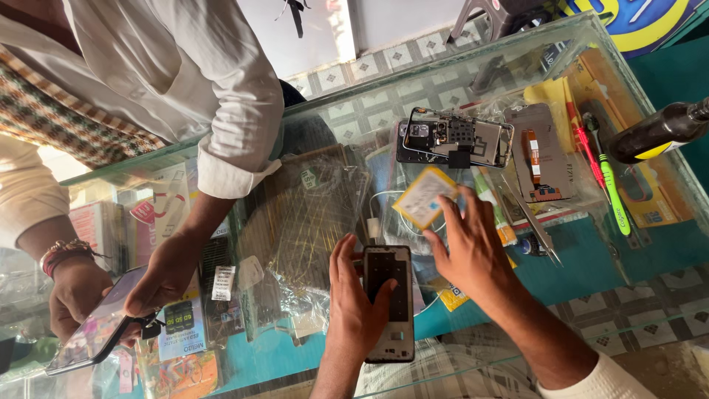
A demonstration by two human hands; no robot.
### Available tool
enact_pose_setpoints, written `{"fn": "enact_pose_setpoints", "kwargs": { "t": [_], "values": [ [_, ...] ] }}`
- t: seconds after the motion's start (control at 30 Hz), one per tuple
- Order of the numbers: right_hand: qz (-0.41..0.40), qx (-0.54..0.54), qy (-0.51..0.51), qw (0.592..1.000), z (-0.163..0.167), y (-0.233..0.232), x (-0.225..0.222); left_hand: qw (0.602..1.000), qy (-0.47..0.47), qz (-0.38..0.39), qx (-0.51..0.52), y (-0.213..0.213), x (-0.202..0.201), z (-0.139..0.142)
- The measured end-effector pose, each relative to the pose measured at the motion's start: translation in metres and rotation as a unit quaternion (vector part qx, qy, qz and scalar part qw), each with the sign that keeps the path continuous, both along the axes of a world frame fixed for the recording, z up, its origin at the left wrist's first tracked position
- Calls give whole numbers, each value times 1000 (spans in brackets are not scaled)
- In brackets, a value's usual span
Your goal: The person pries open a smartphone, removes its back cover and battery, then applies liquid from a bottle onto the phone frame and scrapes the surface with a metal tool. They work over a glass display counter with screwdrivers and tweezers nearby while another person holds a phone at the side.
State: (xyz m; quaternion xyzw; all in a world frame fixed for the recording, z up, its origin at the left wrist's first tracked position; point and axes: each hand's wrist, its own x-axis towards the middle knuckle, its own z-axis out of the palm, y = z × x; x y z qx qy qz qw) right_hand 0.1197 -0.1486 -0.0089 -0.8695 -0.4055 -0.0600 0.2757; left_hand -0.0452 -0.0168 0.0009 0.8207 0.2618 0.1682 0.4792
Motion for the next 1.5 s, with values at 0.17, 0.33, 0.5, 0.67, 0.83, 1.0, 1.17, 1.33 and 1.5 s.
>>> {"fn": "enact_pose_setpoints", "kwargs": {
  "t": [0.17, 0.33, 0.5, 0.67, 0.83, 1.0, 1.17, 1.33, 1.5],
  "values": [
    [99, 124, 46, 986, 0, -5, 10, 999, -15, 9, -29, 6, -2, -10],
    [-96, 97, -90, 986, 9, -70, 30, 996, 4, 23, -87, 4, -3, -6],
    [-280, 40, -186, 941, 9, -156, 91, 990, -16, 38, -131, -2, 14, 2],
    [-251, 191, 43, 948, -24, -190, 174, 988, 34, 66, -139, -6, 39, 2],
    [-155, 207, -12, 966, -55, -212, 197, 995, 3, 60, -78, -13, 47, 2],
    [-16, 427, 186, 885, -25, -195, 149, 976, 60, 53, -203, -21, 46, 0],
    [66, 380, 297, 874, 22, -139, 77, 978, 4, 79, -191, -26, 49, -8],
    [78, 197, 252, 944, 29, -94, 33, 970, -63, 98, -214, -21, 49, -12],
    [94, 113, 133, 980, 28, -72, 21, 969, -49, 85, -226, -27, 47, -10]
  ]
}}
